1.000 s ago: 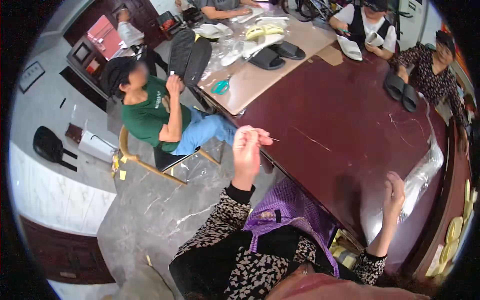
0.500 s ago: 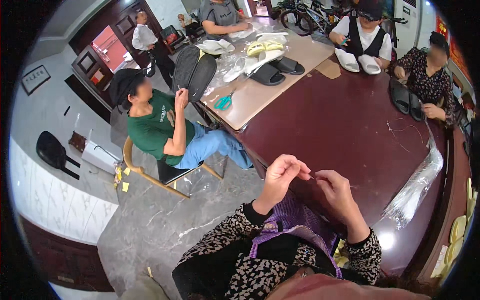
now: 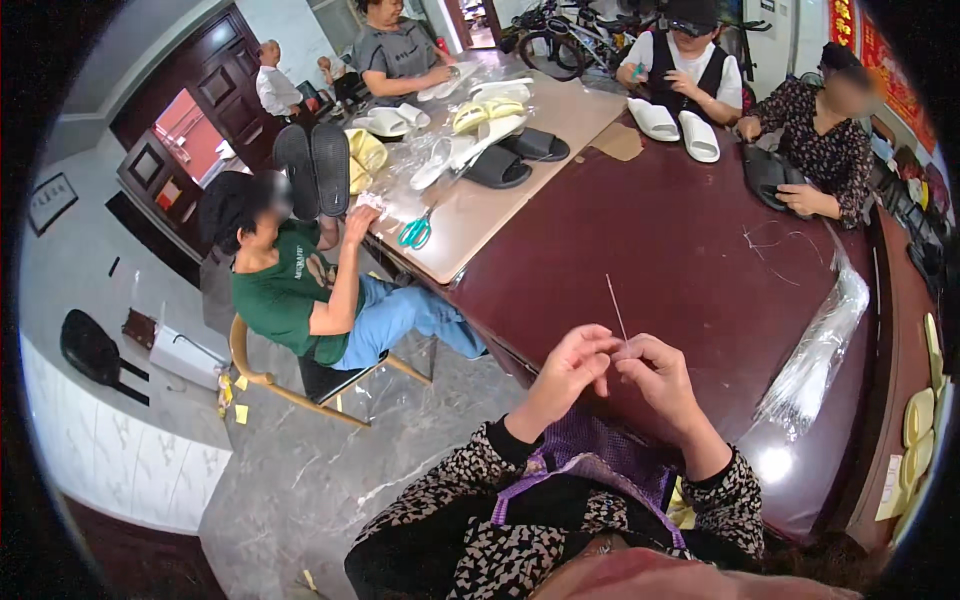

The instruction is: The person ties pairs of slippers together by threading string through each slipper by hand, working on white, yellow, and black slippers on a table.

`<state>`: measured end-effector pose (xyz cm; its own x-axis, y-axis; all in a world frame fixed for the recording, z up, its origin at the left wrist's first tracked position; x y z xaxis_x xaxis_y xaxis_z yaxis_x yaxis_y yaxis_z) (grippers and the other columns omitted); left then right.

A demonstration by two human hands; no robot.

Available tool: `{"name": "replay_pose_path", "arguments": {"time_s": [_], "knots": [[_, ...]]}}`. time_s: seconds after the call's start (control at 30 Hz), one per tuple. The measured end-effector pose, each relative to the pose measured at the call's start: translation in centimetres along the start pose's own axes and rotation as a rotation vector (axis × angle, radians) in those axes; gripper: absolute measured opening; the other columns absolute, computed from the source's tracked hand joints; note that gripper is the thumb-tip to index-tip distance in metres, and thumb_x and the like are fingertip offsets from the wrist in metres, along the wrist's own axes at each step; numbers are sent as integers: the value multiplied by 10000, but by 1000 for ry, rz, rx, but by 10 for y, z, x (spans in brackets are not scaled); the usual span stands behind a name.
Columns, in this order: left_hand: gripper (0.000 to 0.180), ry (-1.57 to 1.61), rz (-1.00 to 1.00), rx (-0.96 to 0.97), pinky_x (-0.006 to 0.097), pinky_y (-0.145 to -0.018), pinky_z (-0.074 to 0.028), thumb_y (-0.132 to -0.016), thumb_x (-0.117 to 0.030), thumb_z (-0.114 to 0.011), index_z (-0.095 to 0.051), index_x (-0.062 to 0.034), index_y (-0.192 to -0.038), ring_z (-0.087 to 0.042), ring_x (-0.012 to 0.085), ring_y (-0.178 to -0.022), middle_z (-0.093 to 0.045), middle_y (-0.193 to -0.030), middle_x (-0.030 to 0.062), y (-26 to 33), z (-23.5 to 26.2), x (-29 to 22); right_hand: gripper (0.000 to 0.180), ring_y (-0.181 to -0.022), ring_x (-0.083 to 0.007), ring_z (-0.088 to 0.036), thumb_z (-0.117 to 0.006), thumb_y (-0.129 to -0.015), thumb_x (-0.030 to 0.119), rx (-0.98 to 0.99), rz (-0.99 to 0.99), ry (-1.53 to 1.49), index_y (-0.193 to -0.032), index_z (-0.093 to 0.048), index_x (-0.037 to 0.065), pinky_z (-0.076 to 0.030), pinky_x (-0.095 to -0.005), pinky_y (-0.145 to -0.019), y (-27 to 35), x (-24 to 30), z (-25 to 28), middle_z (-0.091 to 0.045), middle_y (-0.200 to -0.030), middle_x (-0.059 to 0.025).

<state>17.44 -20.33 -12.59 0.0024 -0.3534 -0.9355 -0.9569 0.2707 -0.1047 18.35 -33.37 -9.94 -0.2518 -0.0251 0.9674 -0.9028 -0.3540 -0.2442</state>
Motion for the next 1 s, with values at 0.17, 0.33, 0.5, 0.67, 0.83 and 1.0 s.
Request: {"name": "replay_pose_path", "arguments": {"time_s": [0.17,0.33,0.5,0.67,0.83,1.0], "knots": [[263,63,62,68,239,-603,-474,-915,-62,-491,-459,-33,-1175,-564,118,-677,-585,-1009,70,0,-5,19,50,-656,-82,-555,-573,-848,7,-26,-65,-271,-852,-617,-18,-460,-215,-567,0,-5,7,-596,-863,-42],[212,18,133,131,223,-585,-464,-913,-97,-520,-507,-34,-1115,-553,107,-668,-582,-965,54,1,-15,25,63,-644,-69,-553,-566,-857,11,-46,-74,-310,-883,-617,-13,-463,-207,-552,1,-13,5,-609,-895,-48],[168,70,128,62,205,-556,-447,-909,-139,-549,-538,-38,-1043,-535,83,-629,-581,-902,38,4,-13,34,68,-639,-69,-561,-567,-862,20,-57,-115,-328,-889,-621,-11,-472,-202,-549,1,-13,-2,-626,-864,-59],[138,106,163,132,207,-548,-450,-907,-143,-554,-544,-49,-1007,-534,85,-618,-586,-893,40,5,-9,44,77,-643,-79,-576,-568,-869,35,-11,-173,-375,-900,-627,-4,-484,-205,-554,4,-19,-3,-634,-793,-58],[110,179,160,108,207,-550,-454,-905,-139,-556,-550,-51,-970,-538,86,-634,-590,-872,41,5,-10,38,93,-636,-93,-585,-554,-880,44,60,-264,-568,-908,-625,-10,-491,-216,-553,6,-8,-10,-635,-772,-62],[113,298,244,156,243,-588,-493,-911,-106,-537,-569,-50,-1003,-570,125,-664,-596,-870,64,7,-12,37,105,-611,-103,-583,-539,-884,42,-17,-236,-539,-903,-624,-17,-494,-223,-539,5,-14,-2,-631,-750,-71]]}}
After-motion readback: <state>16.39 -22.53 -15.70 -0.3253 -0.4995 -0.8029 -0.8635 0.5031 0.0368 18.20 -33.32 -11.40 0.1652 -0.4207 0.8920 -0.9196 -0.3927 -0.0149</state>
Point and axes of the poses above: each hand's wrist, its own y-axis away from the middle knuckle, its own z-axis out of the back of the hand, x = y × z, the point moved 7 cm from there along -y, towards the middle knuckle
